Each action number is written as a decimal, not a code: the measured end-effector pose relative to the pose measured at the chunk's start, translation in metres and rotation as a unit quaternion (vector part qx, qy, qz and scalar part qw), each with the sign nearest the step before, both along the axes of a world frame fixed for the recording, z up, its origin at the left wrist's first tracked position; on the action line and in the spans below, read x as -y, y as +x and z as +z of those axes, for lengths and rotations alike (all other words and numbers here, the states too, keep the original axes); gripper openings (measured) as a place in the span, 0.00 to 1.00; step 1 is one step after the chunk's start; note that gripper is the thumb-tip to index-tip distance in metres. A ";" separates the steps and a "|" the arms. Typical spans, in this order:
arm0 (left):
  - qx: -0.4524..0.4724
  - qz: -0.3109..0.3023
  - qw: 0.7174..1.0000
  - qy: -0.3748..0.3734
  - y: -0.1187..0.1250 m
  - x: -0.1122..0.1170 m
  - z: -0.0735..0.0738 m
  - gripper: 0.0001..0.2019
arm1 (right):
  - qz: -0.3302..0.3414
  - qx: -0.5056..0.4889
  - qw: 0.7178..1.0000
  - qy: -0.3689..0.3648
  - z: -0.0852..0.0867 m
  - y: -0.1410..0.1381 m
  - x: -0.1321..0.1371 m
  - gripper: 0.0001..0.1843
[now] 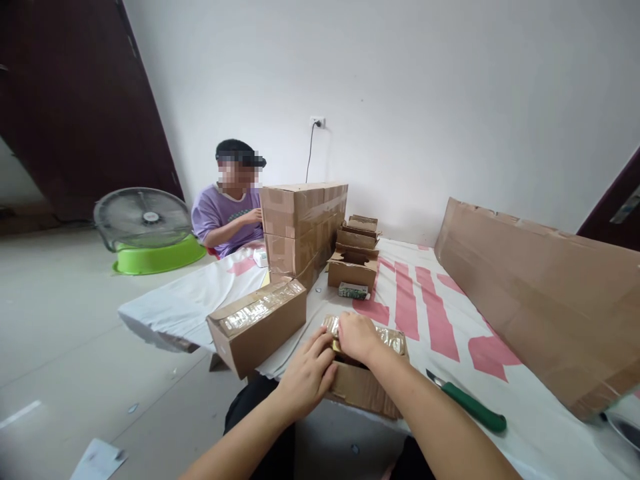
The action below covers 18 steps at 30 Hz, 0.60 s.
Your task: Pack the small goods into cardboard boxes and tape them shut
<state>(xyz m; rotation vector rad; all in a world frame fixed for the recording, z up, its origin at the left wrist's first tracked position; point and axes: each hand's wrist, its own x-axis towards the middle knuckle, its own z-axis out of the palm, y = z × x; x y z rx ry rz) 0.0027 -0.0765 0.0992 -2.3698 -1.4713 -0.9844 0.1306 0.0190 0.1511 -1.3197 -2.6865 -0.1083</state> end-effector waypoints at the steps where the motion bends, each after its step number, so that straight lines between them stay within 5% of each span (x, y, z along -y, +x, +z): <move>1: -0.001 0.000 1.000 0.000 0.000 0.000 0.000 0.08 | -0.004 -0.004 1.000 0.000 -0.001 0.000 0.000 0.12; 10: -0.007 0.042 0.999 -0.011 0.003 0.004 0.001 0.08 | -0.022 -0.051 0.998 -0.017 -0.001 -0.002 -0.001 0.14; 18: -0.026 0.068 0.997 -0.012 0.005 0.007 0.001 0.09 | 0.098 -0.117 0.986 -0.066 -0.001 0.017 -0.006 0.12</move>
